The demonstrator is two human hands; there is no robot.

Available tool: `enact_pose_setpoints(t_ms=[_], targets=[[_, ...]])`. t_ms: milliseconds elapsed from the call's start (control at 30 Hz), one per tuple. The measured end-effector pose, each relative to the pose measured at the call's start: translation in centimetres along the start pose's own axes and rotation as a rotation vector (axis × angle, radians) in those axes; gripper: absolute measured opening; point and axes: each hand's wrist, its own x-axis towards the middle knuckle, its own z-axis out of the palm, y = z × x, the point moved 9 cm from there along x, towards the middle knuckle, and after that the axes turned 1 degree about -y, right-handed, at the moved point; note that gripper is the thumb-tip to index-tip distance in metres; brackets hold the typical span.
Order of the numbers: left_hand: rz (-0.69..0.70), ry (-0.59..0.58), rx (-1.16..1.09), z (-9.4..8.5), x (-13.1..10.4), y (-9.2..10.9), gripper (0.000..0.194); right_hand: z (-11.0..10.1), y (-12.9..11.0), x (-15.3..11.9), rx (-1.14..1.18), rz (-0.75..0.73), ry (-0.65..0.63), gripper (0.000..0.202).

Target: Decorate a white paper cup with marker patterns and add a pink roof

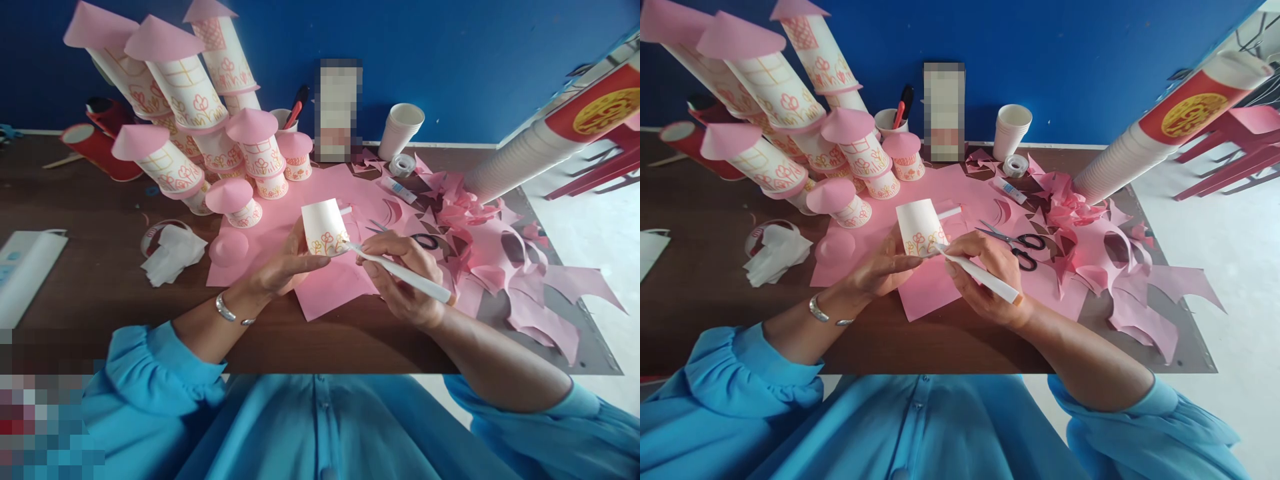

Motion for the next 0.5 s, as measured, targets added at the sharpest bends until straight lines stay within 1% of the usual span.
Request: enact_pose_setpoints(t_ms=[100, 200, 300, 367, 500], targets=[[0.038, -0.025, 0.004, 0.1, 0.1, 0.4, 0.077, -0.1, 0.2, 0.0, 0.005, -0.003, 0.019, 0.014], [0.047, -0.02, 0.003, 0.1, 0.2, 0.6, 0.08, 0.0, 0.4, 0.0, 0.01, -0.004, 0.014, 0.012], [0.038, -0.01, 0.017, 0.0, 0.1, 0.5, 0.08, 0.2, 1.0, -0.2, 0.057, 0.063, 0.006, 0.008], [0.042, -0.019, 0.025, 0.0, 0.1, 0.4, 0.079, 0.1, 1.4, -0.4, 0.083, 0.115, 0.027, 0.007], [0.074, -0.021, 0.017, -0.1, 0.1, 0.4, 0.079, 0.0, 1.8, -0.6, 0.128, 0.158, 0.048, 0.006]])
